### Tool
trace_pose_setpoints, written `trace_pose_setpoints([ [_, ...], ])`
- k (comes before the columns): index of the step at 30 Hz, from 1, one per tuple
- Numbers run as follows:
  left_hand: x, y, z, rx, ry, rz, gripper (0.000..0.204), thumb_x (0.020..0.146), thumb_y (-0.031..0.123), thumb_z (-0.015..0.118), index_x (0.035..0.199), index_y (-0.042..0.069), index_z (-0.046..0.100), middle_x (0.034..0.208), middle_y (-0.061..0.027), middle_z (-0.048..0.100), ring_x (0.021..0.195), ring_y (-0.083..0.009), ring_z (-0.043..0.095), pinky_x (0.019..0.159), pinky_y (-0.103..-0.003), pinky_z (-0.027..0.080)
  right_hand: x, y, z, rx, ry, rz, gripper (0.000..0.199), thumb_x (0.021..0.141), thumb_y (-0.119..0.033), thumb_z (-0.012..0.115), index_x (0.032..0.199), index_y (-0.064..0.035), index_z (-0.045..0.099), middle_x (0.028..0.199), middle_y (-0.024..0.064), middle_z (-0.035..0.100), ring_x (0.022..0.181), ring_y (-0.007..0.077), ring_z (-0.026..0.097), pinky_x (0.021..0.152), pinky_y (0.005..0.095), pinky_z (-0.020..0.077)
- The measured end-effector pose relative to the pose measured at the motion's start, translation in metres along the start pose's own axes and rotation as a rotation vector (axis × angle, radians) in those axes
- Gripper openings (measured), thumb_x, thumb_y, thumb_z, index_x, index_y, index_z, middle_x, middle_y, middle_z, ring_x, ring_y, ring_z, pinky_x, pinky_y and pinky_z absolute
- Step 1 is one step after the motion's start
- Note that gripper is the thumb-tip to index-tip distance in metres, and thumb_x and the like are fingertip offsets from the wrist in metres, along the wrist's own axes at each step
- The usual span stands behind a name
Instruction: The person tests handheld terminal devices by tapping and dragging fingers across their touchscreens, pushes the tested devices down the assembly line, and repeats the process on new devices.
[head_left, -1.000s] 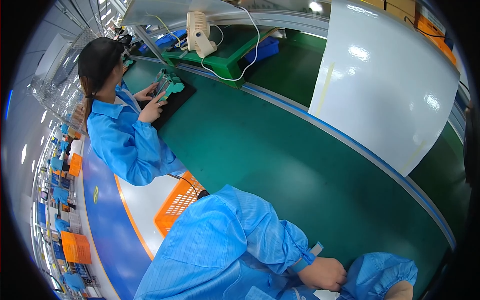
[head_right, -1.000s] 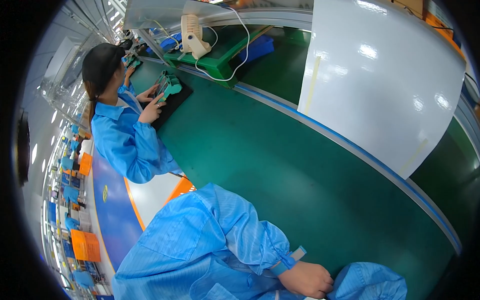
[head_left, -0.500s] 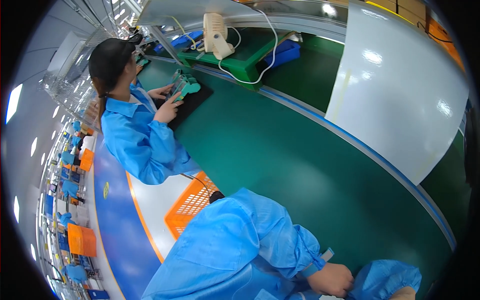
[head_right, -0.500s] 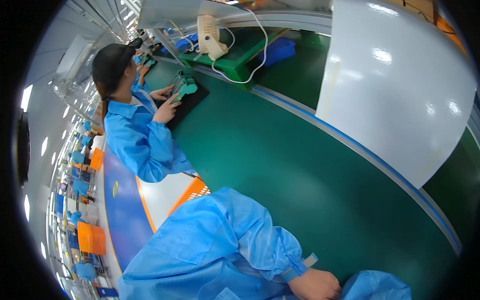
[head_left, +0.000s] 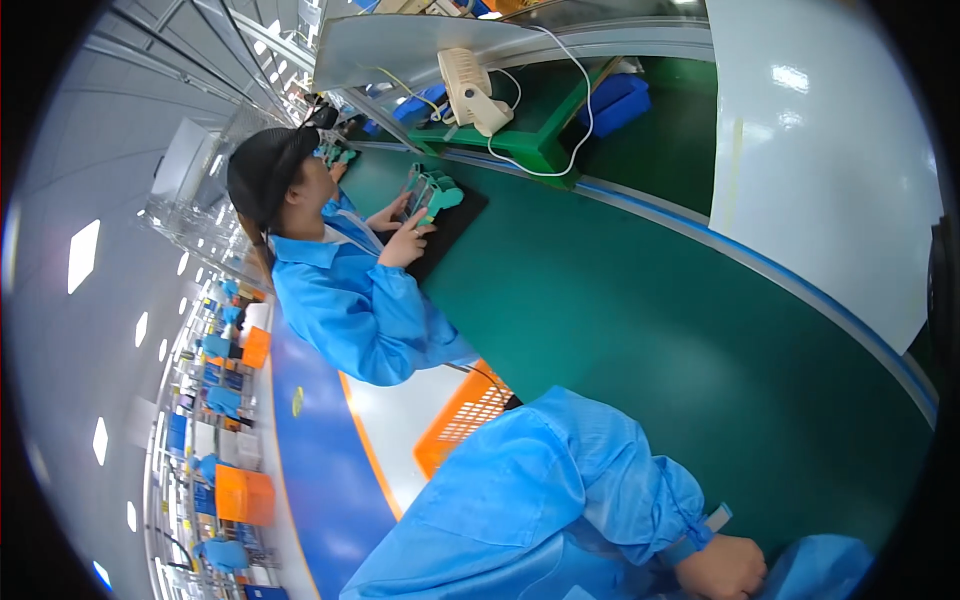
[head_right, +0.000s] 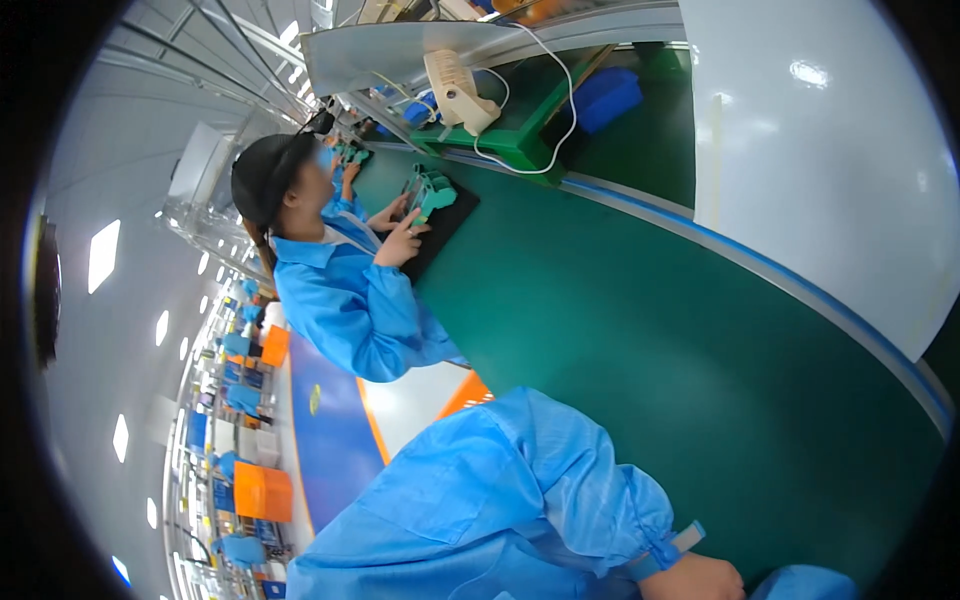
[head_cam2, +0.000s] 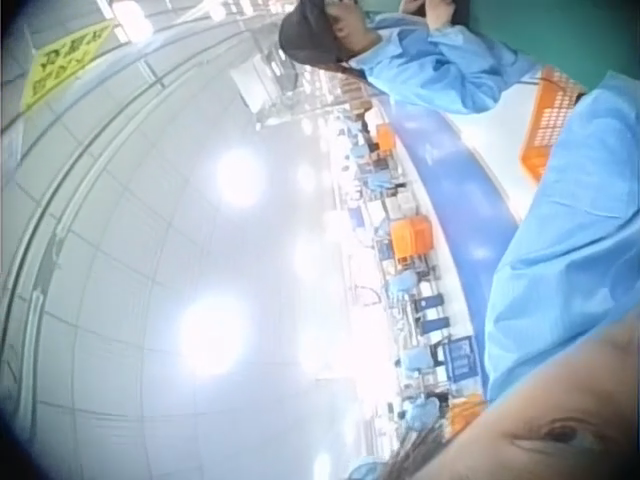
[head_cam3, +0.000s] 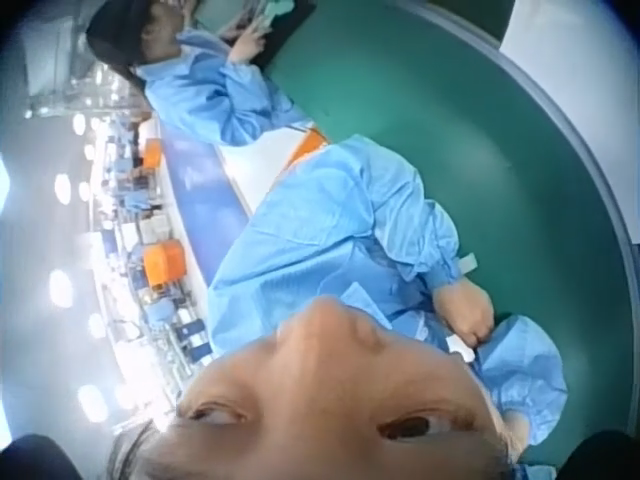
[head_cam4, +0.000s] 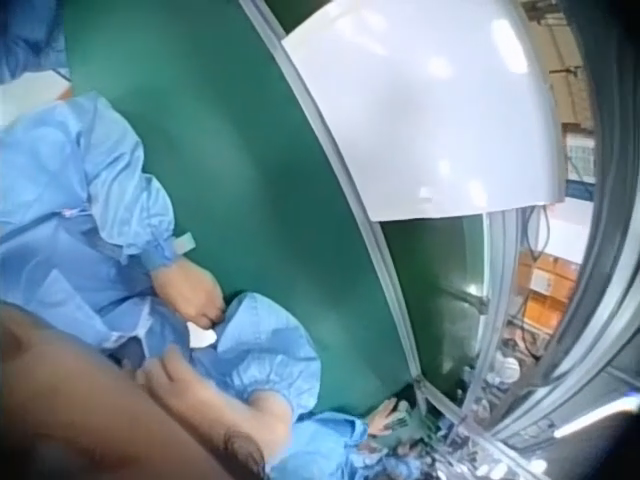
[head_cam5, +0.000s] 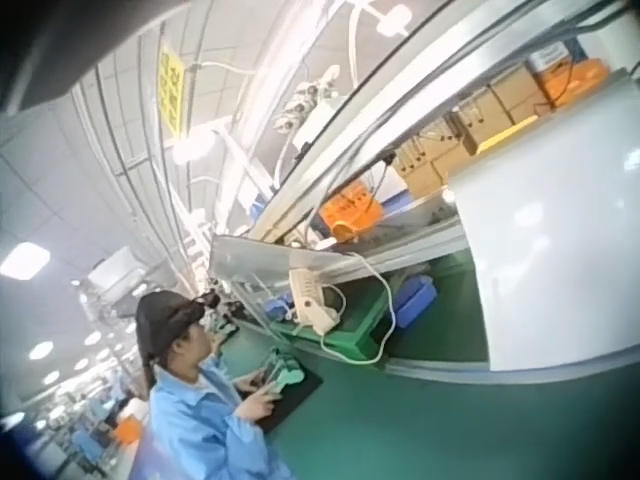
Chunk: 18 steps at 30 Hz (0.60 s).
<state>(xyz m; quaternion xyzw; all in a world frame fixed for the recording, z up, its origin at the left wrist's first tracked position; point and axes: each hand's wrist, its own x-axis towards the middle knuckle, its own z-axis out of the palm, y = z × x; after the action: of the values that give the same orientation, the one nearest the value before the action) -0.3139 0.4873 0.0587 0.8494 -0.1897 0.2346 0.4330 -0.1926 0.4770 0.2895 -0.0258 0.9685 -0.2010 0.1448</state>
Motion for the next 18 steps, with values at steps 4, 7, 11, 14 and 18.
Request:
trace_pose_setpoints([
  [4, -0.005, -0.002, 0.008, -0.033, 0.09, 0.014, 0.02, 0.082, 0.021, 0.057, 0.077, 0.002, 0.055, 0.073, -0.0175, 0.056, 0.07, -0.0376, 0.057, 0.063, -0.047, 0.047, -0.001, 0.03, -0.011, -0.244, 0.016, -0.081, 0.068, 0.069, -0.021, 0.058, 0.129, 0.0042, 0.041, 0.098, 0.008, 0.051, 0.091, 0.0209, 0.051, 0.083, 0.0346, 0.0437],
  [7, -0.006, -0.003, 0.009, -0.052, 0.091, 0.009, 0.019, 0.083, 0.021, 0.059, 0.078, 0.002, 0.057, 0.071, -0.0164, 0.057, 0.069, -0.0359, 0.057, 0.063, -0.046, 0.047, 0.0, 0.036, -0.021, -0.268, -0.019, -0.05, 0.064, 0.071, -0.022, 0.057, 0.128, 0.0035, 0.043, 0.094, 0.0077, 0.051, 0.088, 0.0204, 0.051, 0.082, 0.0353, 0.0443],
  [11, -0.018, 0.004, 0.027, -0.776, 0.115, -0.594, 0.023, 0.084, 0.024, 0.062, 0.087, 0.002, 0.066, 0.083, -0.0143, 0.066, 0.076, -0.0257, 0.061, 0.066, -0.042, 0.048, 0.005, 0.029, -0.02, -0.32, -0.098, -0.003, 0.059, 0.075, -0.022, 0.055, 0.128, 0.0024, 0.045, 0.089, 0.0073, 0.052, 0.082, 0.0197, 0.051, 0.08, 0.0364, 0.0452],
  [14, -0.018, 0.005, 0.024, -0.79, 0.119, -0.64, 0.029, 0.085, 0.028, 0.063, 0.094, 0.001, 0.068, 0.09, -0.0135, 0.068, 0.08, -0.0191, 0.061, 0.068, -0.039, 0.05, 0.013, 0.014, 0.006, -0.04, 0.223, 0.312, 0.048, 0.08, -0.019, 0.051, 0.123, 0.0006, 0.051, 0.079, 0.0063, 0.053, 0.076, 0.0189, 0.05, 0.079, 0.037, 0.0458],
  [18, -0.021, -0.003, 0.041, -0.865, 0.204, -0.563, 0.026, 0.087, 0.026, 0.062, 0.094, 0.001, 0.067, 0.089, -0.0132, 0.067, 0.078, -0.0222, 0.061, 0.069, -0.038, 0.051, 0.025, 0.013, 0.019, -0.138, 0.276, 0.394, 0.036, 0.082, -0.017, 0.049, 0.113, -0.0007, 0.06, 0.075, 0.0061, 0.053, 0.074, 0.0197, 0.051, 0.076, 0.0366, 0.0467],
])
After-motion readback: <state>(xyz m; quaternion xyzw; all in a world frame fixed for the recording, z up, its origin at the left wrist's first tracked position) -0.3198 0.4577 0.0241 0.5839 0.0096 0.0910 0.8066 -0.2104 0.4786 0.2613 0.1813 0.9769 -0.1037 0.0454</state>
